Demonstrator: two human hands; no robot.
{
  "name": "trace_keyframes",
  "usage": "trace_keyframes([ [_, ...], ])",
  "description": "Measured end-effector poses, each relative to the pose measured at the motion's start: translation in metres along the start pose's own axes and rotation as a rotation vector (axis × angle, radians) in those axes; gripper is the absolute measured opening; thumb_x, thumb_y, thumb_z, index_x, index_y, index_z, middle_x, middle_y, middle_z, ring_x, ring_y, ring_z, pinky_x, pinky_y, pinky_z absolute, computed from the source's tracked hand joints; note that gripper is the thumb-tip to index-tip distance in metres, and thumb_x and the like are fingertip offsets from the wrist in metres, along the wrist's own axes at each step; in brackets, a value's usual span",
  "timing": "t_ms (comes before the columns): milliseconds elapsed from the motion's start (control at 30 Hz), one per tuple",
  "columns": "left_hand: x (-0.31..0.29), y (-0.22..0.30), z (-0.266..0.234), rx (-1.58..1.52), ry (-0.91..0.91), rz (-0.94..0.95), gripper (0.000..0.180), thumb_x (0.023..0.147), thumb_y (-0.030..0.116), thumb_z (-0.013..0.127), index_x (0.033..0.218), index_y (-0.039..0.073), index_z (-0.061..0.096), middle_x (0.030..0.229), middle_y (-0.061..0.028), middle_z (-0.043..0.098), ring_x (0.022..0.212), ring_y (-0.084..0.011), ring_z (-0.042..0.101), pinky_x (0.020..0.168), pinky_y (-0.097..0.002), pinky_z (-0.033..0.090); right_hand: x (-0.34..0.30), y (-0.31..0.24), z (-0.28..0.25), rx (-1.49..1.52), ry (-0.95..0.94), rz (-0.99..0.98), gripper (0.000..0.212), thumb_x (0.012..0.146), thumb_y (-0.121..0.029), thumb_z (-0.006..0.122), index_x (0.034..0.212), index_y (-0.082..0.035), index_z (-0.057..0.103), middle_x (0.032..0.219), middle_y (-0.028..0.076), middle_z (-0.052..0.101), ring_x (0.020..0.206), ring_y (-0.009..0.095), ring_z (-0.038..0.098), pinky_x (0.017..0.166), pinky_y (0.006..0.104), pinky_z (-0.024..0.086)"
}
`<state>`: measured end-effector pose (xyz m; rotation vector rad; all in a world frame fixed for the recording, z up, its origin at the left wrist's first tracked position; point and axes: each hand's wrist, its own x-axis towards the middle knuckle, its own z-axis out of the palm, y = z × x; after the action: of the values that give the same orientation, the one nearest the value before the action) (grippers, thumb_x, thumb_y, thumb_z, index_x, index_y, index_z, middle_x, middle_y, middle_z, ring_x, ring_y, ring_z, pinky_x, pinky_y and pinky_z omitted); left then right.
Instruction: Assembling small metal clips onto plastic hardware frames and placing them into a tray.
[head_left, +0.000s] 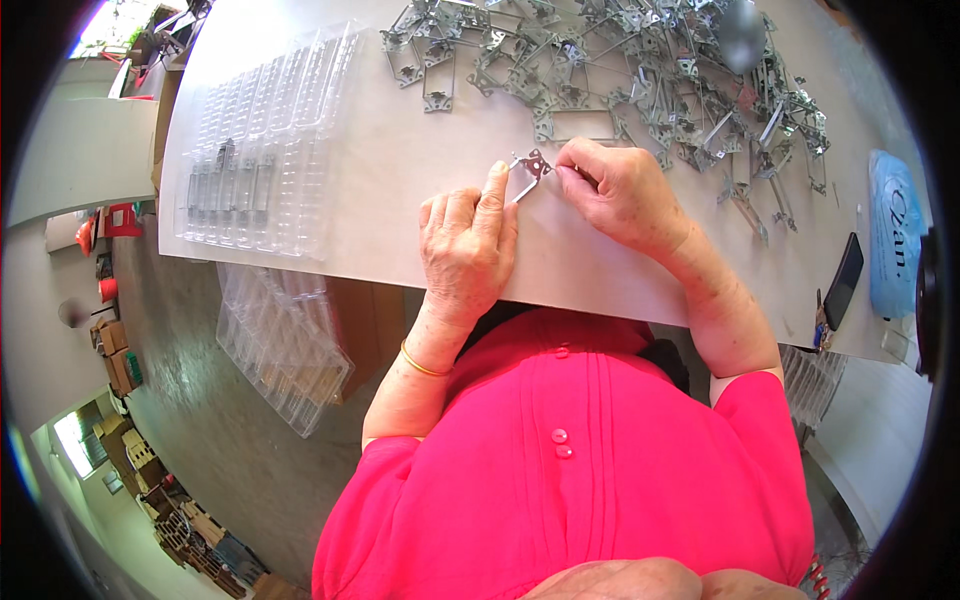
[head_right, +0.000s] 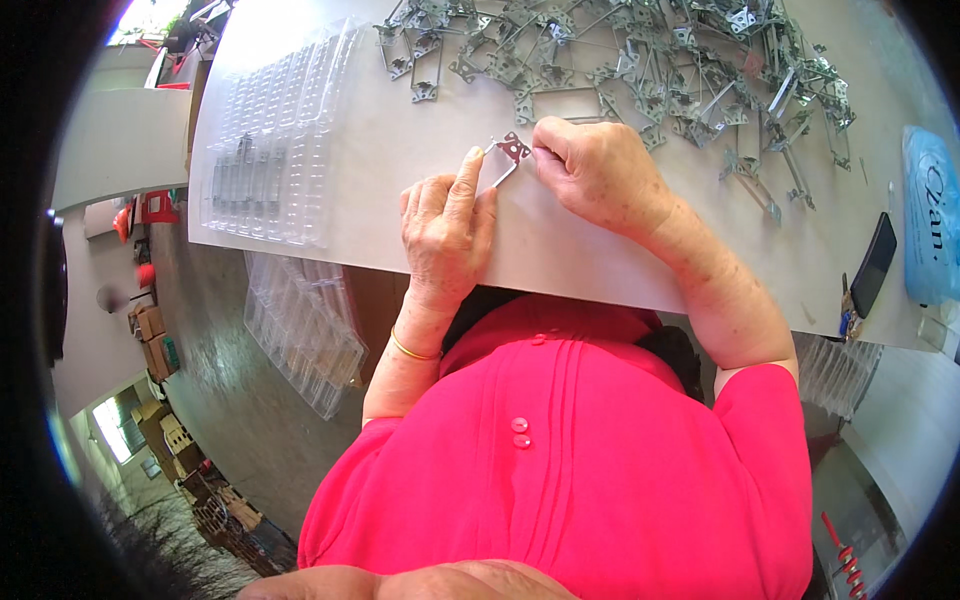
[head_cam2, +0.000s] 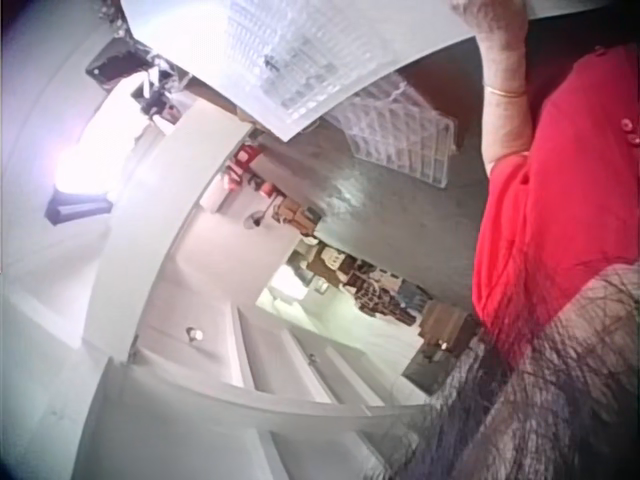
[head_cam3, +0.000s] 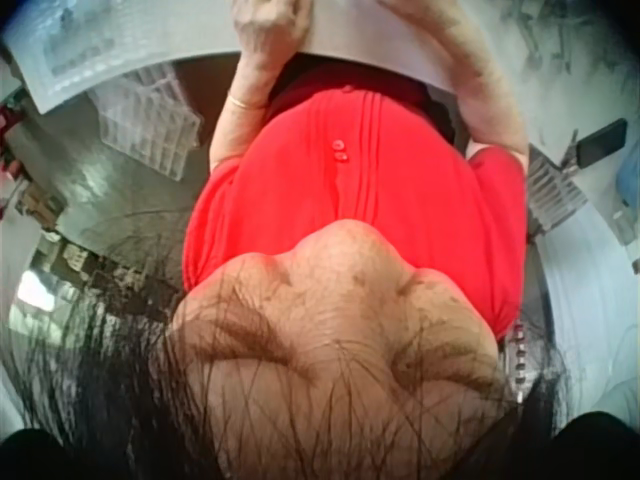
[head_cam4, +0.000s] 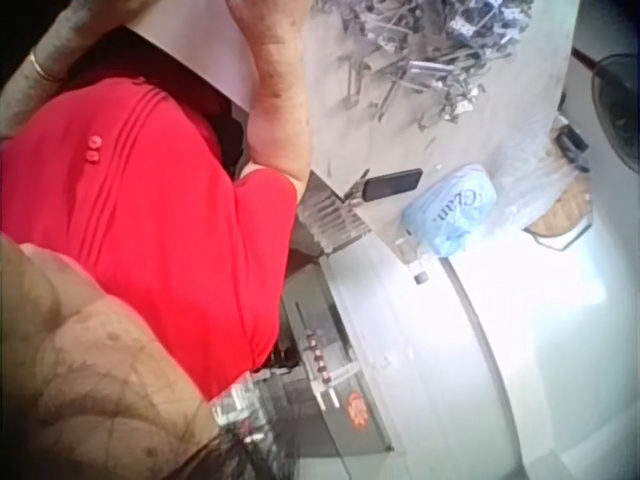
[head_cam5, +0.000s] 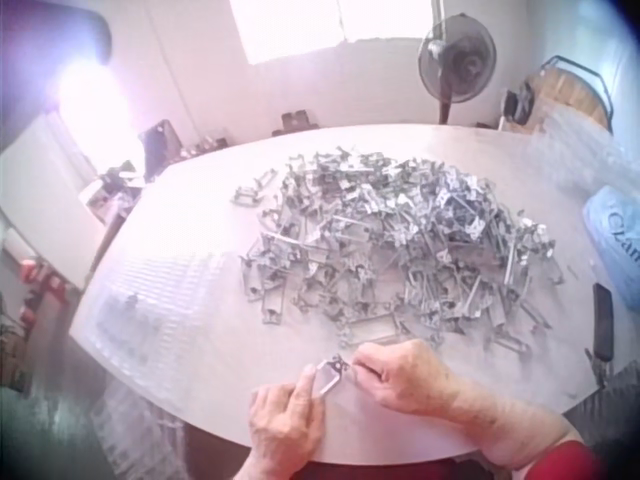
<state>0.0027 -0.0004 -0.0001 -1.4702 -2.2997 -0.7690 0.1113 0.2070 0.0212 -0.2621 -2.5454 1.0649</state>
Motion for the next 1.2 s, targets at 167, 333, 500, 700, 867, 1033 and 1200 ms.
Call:
trace_keyframes([
  [167,0.0006,-0.0023,0.0015,-0.009,-0.006,-0.003,0.053,0.091,0.011,0.082,0.142,0.004,0.07,0.095,-0.0071,0.065,0.088,-0.0253,0.062,0.087,-0.0411,0.048,0.0024,0.0038,-0.0004,-0.033,-0.005,-0.045,0.004,0.096,-0.007,0.072,0.099,-0.005,0.07,0.077,0.017,0.067,0.065,0.035,0.065,0.06,0.0411,0.052],
  [333,0.0009,-0.0032,0.0021,-0.005,-0.015,-0.002,0.054,0.09,0.012,0.082,0.143,0.004,0.07,0.096,-0.0071,0.064,0.088,-0.0256,0.062,0.088,-0.0417,0.048,0.0041,0.0038,-0.0024,-0.103,0.001,-0.161,0.004,0.096,-0.008,0.072,0.098,-0.005,0.069,0.077,0.016,0.068,0.066,0.037,0.066,0.06,0.0436,0.053],
  [500,0.0007,-0.0034,0.0017,-0.002,-0.012,0.008,0.055,0.091,0.012,0.082,0.143,0.004,0.069,0.097,-0.0073,0.065,0.089,-0.0257,0.062,0.088,-0.0416,0.048,0.0021,0.0004,-0.0012,-0.108,-0.041,-0.106,0.012,0.097,-0.014,0.07,0.097,-0.006,0.062,0.07,0.017,0.066,0.068,0.041,0.068,0.06,0.0503,0.054],
  [700,0.0025,-0.0017,-0.0009,0.004,-0.021,-0.001,0.051,0.092,0.011,0.08,0.142,0.004,0.07,0.096,-0.007,0.067,0.088,-0.0251,0.064,0.087,-0.0406,0.049,0.0014,-0.0021,0.0015,-0.03,-0.015,-0.046,0.013,0.097,-0.013,0.069,0.093,-0.004,0.061,0.069,0.019,0.066,0.068,0.042,0.069,0.061,0.051,0.053],
  [867,0.0025,-0.0014,-0.0012,0.01,-0.026,-0.01,0.051,0.092,0.01,0.08,0.141,0.004,0.071,0.095,-0.0064,0.067,0.088,-0.0246,0.064,0.087,-0.0402,0.049,0.0015,-0.0048,0.002,-0.015,-0.017,-0.017,0.013,0.096,-0.012,0.069,0.09,-0.003,0.061,0.07,0.02,0.066,0.068,0.043,0.068,0.062,0.0511,0.053],
  [1033,0.0028,-0.0019,0.0007,0.017,-0.017,-0.001,0.051,0.092,0.01,0.08,0.141,0.004,0.071,0.095,-0.0058,0.067,0.087,-0.0243,0.064,0.087,-0.04,0.049,0.0029,-0.0031,0.0004,0.003,-0.003,-0.033,0.012,0.095,-0.011,0.069,0.089,-0.003,0.062,0.072,0.02,0.066,0.069,0.044,0.068,0.063,0.0512,0.054],
  [1200,0.0028,-0.0014,-0.0001,0.013,-0.022,-0.003,0.052,0.092,0.01,0.081,0.143,0.005,0.07,0.094,-0.0054,0.066,0.087,-0.024,0.063,0.087,-0.0398,0.049,0.0025,-0.0041,0.0015,0.011,0.026,0.0,0.011,0.095,-0.011,0.069,0.09,-0.003,0.063,0.073,0.02,0.066,0.071,0.043,0.069,0.063,0.0509,0.054],
])
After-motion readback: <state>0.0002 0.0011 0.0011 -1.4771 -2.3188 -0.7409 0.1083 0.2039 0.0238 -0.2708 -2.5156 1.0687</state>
